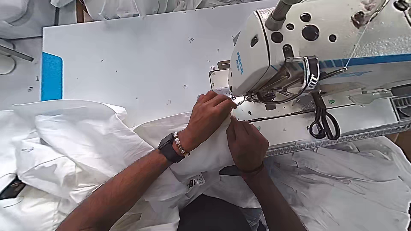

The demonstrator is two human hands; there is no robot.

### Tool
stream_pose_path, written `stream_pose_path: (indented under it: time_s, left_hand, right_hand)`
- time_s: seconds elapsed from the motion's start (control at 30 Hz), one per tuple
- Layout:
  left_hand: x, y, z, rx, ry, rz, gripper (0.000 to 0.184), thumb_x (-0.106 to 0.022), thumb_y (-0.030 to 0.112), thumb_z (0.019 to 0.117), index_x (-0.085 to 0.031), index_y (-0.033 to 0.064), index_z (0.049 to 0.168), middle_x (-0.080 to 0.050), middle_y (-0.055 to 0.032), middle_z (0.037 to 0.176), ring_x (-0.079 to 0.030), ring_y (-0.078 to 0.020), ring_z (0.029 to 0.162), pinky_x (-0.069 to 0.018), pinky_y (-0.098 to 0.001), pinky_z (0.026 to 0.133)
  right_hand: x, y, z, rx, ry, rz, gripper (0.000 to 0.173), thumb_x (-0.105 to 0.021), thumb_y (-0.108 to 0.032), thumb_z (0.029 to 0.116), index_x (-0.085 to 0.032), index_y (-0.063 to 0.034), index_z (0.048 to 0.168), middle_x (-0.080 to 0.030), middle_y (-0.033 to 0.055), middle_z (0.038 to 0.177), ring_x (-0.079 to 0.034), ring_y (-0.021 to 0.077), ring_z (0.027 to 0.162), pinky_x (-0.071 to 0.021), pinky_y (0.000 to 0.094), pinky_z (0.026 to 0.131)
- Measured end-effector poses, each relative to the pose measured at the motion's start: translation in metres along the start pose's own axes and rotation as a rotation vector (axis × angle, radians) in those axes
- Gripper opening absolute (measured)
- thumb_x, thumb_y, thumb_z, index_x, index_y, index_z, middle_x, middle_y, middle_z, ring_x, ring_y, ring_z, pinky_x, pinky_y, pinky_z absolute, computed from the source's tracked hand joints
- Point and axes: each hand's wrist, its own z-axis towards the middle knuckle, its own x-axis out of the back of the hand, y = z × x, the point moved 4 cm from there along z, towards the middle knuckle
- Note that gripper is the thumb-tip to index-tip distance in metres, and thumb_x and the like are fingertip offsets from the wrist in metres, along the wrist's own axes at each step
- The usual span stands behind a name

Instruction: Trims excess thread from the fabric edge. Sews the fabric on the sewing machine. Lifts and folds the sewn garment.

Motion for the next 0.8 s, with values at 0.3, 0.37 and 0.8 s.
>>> stream_pose_path:
  time_s: [0.3,0.37,0.8]
  left_hand:
    - [0.001,-0.009,-0.033,-0.184,-0.123,0.139,0.037,-0.048,0.029,0.1040,-0.071,0.0261,0.132,-0.061,0.0085,0.146,-0.049,-0.0210,0.139,-0.0363,-0.0449,0.112]
    - [0.000,-0.012,-0.024,-0.219,-0.108,0.174,0.036,-0.049,0.032,0.1037,-0.071,0.0275,0.132,-0.062,0.0057,0.143,-0.050,-0.0227,0.132,-0.0340,-0.0449,0.109]
    - [0.001,-0.023,0.002,-0.294,-0.057,0.183,0.034,-0.052,0.032,0.1021,-0.074,0.0282,0.128,-0.069,0.0027,0.130,-0.054,-0.0241,0.125,-0.0341,-0.0453,0.105]
  right_hand:
    - [0.005,0.001,-0.004,0.046,-0.132,-0.053,0.037,-0.053,-0.024,0.0977,-0.077,-0.0139,0.123,-0.059,-0.0013,0.057,-0.054,0.0156,0.046,-0.0358,0.0318,0.041]
    - [0.003,0.001,0.006,0.022,-0.136,-0.091,0.037,-0.052,-0.024,0.0978,-0.077,-0.0142,0.123,-0.058,-0.0017,0.055,-0.054,0.0158,0.045,-0.0360,0.0326,0.040]
    - [0.014,0.028,0.034,-0.021,-0.381,0.089,0.036,-0.053,-0.032,0.0975,-0.077,-0.0224,0.123,-0.059,0.0004,0.056,-0.056,0.0203,0.047,-0.0422,0.0406,0.043]
